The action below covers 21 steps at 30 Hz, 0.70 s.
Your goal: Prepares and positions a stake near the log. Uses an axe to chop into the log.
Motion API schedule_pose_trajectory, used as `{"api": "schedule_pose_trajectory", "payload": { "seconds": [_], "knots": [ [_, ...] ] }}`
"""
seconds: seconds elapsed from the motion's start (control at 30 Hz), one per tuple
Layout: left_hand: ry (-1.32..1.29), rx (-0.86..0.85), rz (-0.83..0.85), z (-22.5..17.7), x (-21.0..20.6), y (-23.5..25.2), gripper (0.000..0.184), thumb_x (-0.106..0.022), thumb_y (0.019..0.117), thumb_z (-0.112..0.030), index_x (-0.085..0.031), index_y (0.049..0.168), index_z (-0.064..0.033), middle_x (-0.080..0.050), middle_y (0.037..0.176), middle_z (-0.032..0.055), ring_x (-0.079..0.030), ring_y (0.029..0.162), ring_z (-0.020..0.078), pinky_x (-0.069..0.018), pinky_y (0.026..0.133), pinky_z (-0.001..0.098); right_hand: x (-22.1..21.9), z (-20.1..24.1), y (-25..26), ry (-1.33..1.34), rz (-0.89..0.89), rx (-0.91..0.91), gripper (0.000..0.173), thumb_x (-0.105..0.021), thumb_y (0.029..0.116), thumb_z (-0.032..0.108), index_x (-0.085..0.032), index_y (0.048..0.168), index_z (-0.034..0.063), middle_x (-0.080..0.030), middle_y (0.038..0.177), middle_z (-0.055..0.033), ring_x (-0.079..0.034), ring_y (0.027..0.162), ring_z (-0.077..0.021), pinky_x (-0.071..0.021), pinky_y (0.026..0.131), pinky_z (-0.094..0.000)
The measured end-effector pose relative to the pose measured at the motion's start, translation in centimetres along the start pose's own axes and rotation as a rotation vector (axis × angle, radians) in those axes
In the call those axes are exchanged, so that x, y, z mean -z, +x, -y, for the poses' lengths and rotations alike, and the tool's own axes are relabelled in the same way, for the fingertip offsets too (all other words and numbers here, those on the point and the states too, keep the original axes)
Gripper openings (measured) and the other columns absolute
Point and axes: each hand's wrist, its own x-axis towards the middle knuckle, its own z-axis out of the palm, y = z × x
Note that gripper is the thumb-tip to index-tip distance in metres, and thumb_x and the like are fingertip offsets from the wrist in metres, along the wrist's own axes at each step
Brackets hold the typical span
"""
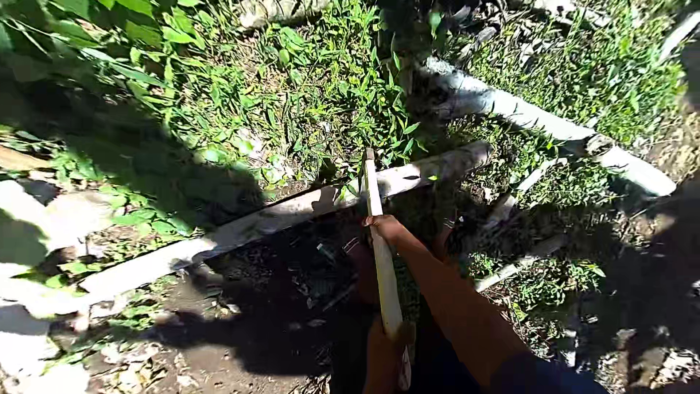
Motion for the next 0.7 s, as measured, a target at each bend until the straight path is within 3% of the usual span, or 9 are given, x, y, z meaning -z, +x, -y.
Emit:
{"api": "schedule_pose_trajectory", "payload": {
  "seconds": [0.17,0.33,0.4,0.47,0.6,0.7],
  "knots": [
    [-0.085,0.060,0.032,1.9,-0.4,3.5,0.045,-0.075,0.0921,-0.022,-0.059,0.125,0.0045,-0.067,0.091,0.0126,-0.066,0.076,0.0180,-0.0578,0.073,0.0363,-2.1,-1.4,1.5,-0.118,-0.043,-0.105,0.044,-0.066,0.1003,0.034,-0.055,0.123,-0.0027,-0.060,0.090,-0.0122,-0.059,0.067,-0.0186,-0.0554,0.064,-0.0371],
    [-0.035,0.103,-0.045,2.9,-1.8,4.0,0.041,-0.077,0.0912,-0.019,-0.061,0.120,0.0056,-0.066,0.093,0.0159,-0.064,0.079,0.0216,-0.0561,0.074,0.0404,-1.2,-3.9,1.6,-0.164,-0.051,-0.007,0.051,-0.066,0.1008,0.038,-0.058,0.126,-0.0055,-0.065,0.100,-0.0178,-0.065,0.077,-0.0224,-0.0576,0.074,-0.0401],
    [-0.044,0.107,-0.061,2.2,-2.1,3.5,0.039,-0.076,0.0908,-0.015,-0.061,0.119,0.0064,-0.065,0.093,0.0174,-0.064,0.080,0.0237,-0.0554,0.074,0.0422,0.3,-4.4,0.4,-0.164,0.003,0.051,0.053,-0.059,0.1043,0.042,-0.056,0.132,-0.0033,-0.066,0.111,-0.0193,-0.067,0.091,-0.0242,-0.0569,0.084,-0.0419],
    [-0.040,0.106,-0.076,0.9,-2.5,3.3,0.037,-0.075,0.0911,-0.013,-0.061,0.119,0.0071,-0.065,0.093,0.0181,-0.064,0.082,0.0249,-0.0547,0.076,0.0438,3.3,-4.0,-0.2,-0.260,-0.014,0.088,0.059,-0.053,0.1061,0.047,-0.055,0.140,-0.0014,-0.064,0.127,-0.0241,-0.066,0.111,-0.0327,-0.0523,0.098,-0.0505],
    [-0.027,0.116,-0.132,0.3,-3.4,2.6,0.034,-0.071,0.0928,-0.009,-0.060,0.119,0.0092,-0.065,0.092,0.0168,-0.063,0.079,0.0207,-0.0550,0.075,0.0403,14.8,-3.6,1.5,-0.436,-0.311,0.169,0.062,-0.055,0.1047,0.046,-0.052,0.144,-0.0017,-0.061,0.133,-0.0293,-0.061,0.121,-0.0436,-0.0468,0.105,-0.0601],
    [-0.070,0.131,-0.150,0.4,-4.1,2.9,0.031,-0.064,0.0941,-0.003,-0.056,0.120,0.0113,-0.064,0.086,0.0107,-0.062,0.073,0.0122,-0.0559,0.073,0.0325,25.4,-2.6,5.5,-0.507,-0.530,0.131,0.074,-0.056,0.1020,0.054,-0.044,0.151,-0.0001,-0.056,0.138,-0.0342,-0.055,0.127,-0.0519,-0.0422,0.106,-0.0686]
  ]
}}
